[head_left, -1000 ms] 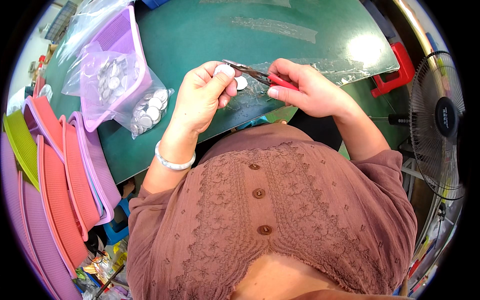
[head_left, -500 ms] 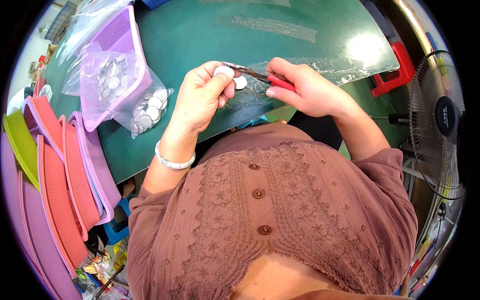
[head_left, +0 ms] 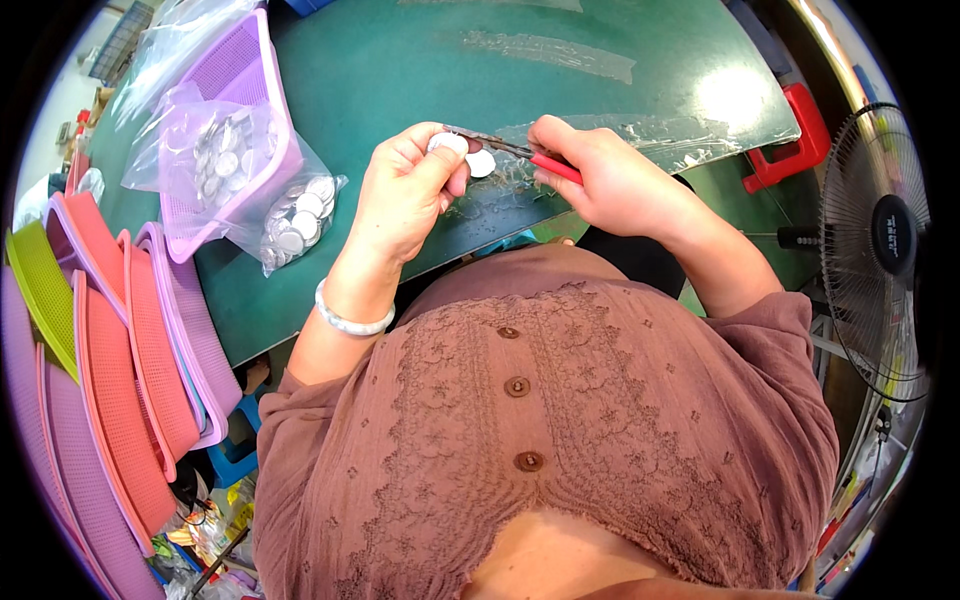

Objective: The person assembles small round white components by hand, then uses red-handled pliers to crimp metal loops onto them. The person handles the components one at a time, places finished units on the table, and repeats the process.

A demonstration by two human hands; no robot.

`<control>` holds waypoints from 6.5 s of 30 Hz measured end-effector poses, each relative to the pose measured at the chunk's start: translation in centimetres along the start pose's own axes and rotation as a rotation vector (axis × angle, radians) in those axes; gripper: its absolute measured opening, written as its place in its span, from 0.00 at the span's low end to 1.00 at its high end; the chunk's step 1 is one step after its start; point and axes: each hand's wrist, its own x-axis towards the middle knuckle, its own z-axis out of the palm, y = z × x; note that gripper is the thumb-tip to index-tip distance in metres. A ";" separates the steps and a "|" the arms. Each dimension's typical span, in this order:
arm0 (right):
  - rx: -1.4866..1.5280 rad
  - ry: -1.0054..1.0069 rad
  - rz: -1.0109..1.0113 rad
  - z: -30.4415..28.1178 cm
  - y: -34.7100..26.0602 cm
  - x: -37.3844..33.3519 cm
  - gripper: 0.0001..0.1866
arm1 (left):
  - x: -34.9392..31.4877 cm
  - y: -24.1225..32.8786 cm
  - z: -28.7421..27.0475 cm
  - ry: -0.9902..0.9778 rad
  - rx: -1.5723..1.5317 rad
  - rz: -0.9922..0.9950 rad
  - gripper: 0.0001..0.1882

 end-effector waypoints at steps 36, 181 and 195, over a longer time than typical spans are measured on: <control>0.128 -0.081 -0.039 -1.3 0.4 0.1 0.12 | 0.0 0.3 -0.5 -0.039 -0.116 -0.026 0.09; 0.264 -0.056 0.079 -0.6 -0.2 2.2 0.08 | -1.8 -0.8 -0.6 0.150 -0.382 0.040 0.15; 0.110 -0.183 0.011 -1.4 0.2 0.0 0.10 | -1.6 -1.2 -0.8 0.135 -0.306 0.032 0.13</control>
